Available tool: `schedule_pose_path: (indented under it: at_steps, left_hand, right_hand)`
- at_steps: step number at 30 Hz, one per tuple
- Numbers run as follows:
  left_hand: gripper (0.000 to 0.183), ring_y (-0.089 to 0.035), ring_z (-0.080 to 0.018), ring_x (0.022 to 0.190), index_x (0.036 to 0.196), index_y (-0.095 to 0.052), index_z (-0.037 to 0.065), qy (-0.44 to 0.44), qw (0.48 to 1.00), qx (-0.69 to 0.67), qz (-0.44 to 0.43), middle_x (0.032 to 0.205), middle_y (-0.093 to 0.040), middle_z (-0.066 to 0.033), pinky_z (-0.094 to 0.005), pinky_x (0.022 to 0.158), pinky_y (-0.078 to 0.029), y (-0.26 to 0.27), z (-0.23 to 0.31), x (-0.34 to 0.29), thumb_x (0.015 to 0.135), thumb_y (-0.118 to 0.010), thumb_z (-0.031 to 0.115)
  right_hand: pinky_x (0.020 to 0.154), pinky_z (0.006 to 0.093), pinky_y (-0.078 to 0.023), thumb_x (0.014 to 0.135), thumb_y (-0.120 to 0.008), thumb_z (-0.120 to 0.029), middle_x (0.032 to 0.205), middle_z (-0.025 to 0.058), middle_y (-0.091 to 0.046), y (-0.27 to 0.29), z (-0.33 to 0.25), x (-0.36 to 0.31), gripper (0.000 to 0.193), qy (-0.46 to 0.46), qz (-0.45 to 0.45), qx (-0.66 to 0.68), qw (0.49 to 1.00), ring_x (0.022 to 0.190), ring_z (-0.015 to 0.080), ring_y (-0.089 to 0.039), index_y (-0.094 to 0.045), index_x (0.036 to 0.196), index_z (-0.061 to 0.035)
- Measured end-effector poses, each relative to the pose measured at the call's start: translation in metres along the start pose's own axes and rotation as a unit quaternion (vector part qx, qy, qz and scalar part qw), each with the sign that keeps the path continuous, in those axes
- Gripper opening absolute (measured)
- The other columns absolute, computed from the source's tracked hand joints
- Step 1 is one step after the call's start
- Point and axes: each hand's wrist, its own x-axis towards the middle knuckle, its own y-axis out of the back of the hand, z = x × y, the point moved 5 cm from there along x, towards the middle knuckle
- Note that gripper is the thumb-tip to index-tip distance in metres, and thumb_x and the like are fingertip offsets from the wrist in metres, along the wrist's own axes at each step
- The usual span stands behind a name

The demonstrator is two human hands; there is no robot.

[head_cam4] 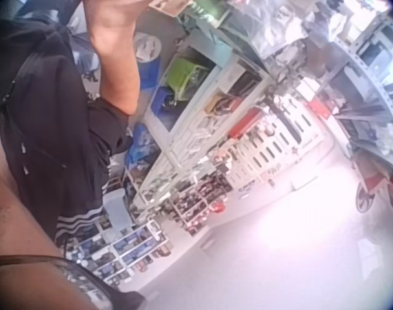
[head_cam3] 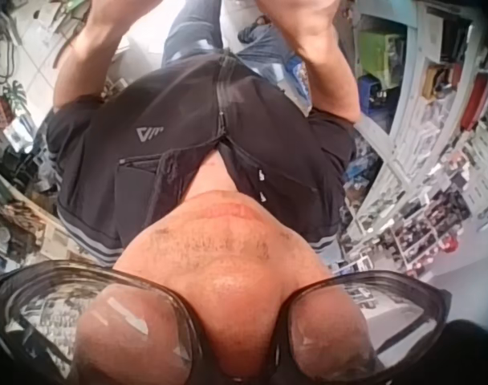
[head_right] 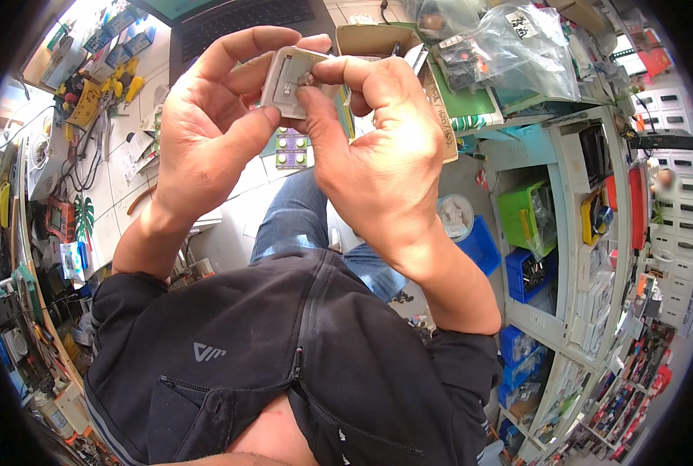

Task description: The person sorts through a box of small electronic components, primarily button cell batteries in blister packs. They pick up individual packages, turn them over to inspect both sides, and place them back into the box or on the table. The person also handles a small white plastic component, examining it closely.

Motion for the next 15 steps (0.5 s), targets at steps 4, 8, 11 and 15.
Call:
schedule_pose_path:
  at_steps: [4,8,11,15]
  left_hand:
    - [0.051,-0.059,-0.0272,0.117,0.136,-0.038,-0.003,0.051,0.996,-0.064,0.032,0.133,-0.053,-0.0252,-0.0378,0.095,-0.053,0.003,-0.004,-0.003,0.088,-0.054,-0.002]
    - [0.048,-0.061,-0.0244,0.112,0.136,-0.039,-0.002,0.132,0.981,-0.141,0.036,0.126,-0.058,-0.0210,-0.0372,0.092,-0.052,0.004,-0.005,-0.003,0.090,-0.053,0.004]
    - [0.042,-0.059,-0.0215,0.110,0.133,-0.043,-0.002,0.162,0.954,-0.244,0.064,0.120,-0.060,-0.0166,-0.0376,0.096,-0.049,0.002,-0.013,-0.006,0.092,-0.051,0.006]
    - [0.033,-0.058,-0.0216,0.111,0.125,-0.052,-0.003,0.170,0.927,-0.330,0.046,0.117,-0.061,-0.0129,-0.0384,0.103,-0.041,-0.005,-0.024,-0.005,0.094,-0.046,0.010]
  right_hand:
    - [0.066,0.0255,-0.049,0.076,-0.077,0.000,0.080,0.0020,-0.058,0.003,0.005,0.004,0.031,0.022,0.023,0.057,0.998,0.070,0.0121,-0.056,-0.066,0.104,-0.0032]
    - [0.068,0.0224,-0.050,0.078,-0.075,0.004,0.086,0.0039,-0.064,-0.007,0.009,-0.003,0.039,-0.152,-0.011,0.253,0.955,0.074,0.0096,-0.061,-0.064,0.115,0.0009]
    - [0.064,0.0223,-0.050,0.078,-0.073,0.006,0.085,0.0040,-0.063,-0.006,0.004,-0.003,0.038,-0.015,0.004,0.110,0.994,0.072,0.0089,-0.060,-0.065,0.114,0.0006]
    - [0.058,0.0208,-0.049,0.075,-0.073,0.011,0.083,0.0038,-0.062,-0.010,-0.005,-0.003,0.041,0.072,0.029,0.076,0.994,0.068,0.0087,-0.058,-0.068,0.113,-0.0014]
